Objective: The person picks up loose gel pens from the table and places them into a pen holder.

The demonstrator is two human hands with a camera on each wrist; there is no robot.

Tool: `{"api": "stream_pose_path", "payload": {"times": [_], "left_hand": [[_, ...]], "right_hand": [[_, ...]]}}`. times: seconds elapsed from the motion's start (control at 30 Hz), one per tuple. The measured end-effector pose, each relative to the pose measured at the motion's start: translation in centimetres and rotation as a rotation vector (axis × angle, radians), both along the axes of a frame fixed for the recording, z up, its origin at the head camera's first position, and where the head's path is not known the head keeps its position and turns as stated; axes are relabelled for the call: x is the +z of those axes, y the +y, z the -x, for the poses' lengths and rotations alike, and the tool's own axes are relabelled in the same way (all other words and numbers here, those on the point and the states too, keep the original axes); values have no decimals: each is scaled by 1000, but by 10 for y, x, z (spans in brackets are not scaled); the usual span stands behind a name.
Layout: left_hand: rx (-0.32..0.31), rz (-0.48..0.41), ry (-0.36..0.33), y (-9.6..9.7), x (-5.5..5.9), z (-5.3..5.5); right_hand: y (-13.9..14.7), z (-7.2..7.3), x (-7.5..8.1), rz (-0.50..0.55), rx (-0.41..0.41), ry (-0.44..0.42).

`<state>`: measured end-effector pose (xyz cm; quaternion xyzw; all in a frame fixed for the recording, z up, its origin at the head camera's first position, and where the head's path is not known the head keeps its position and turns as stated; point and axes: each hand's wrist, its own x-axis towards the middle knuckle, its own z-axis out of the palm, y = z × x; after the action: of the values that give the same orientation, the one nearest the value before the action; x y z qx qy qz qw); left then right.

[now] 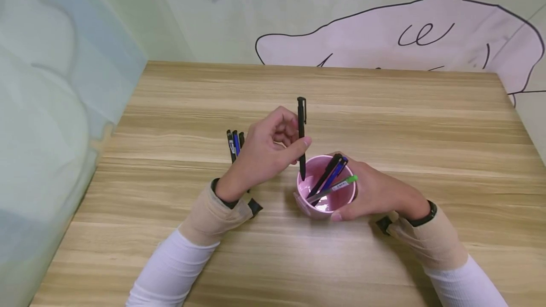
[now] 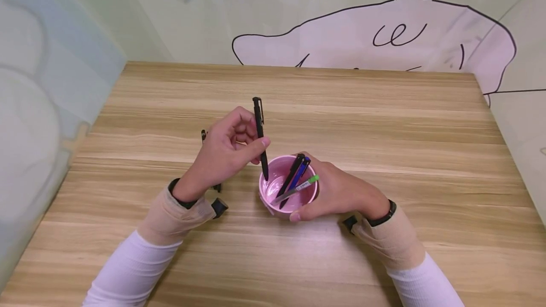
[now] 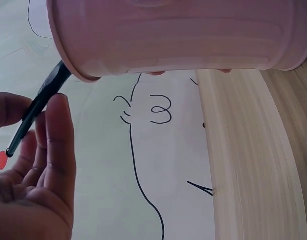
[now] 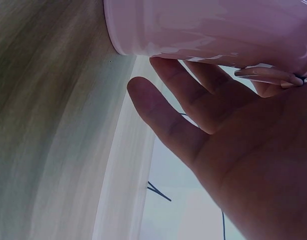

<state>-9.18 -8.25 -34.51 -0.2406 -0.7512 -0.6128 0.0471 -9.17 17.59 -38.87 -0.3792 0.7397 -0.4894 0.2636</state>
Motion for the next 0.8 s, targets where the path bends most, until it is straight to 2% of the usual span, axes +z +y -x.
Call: {"api": "stream_pose_path", "payload": {"times": [0.47, 0.8], "left_hand": [[-19, 47, 3, 1, -1, 1], [-42, 113, -57, 2, 0, -2]], "right_hand": [[0, 0, 1, 5, 5, -13], [0, 1, -2, 4, 3, 13]]}}
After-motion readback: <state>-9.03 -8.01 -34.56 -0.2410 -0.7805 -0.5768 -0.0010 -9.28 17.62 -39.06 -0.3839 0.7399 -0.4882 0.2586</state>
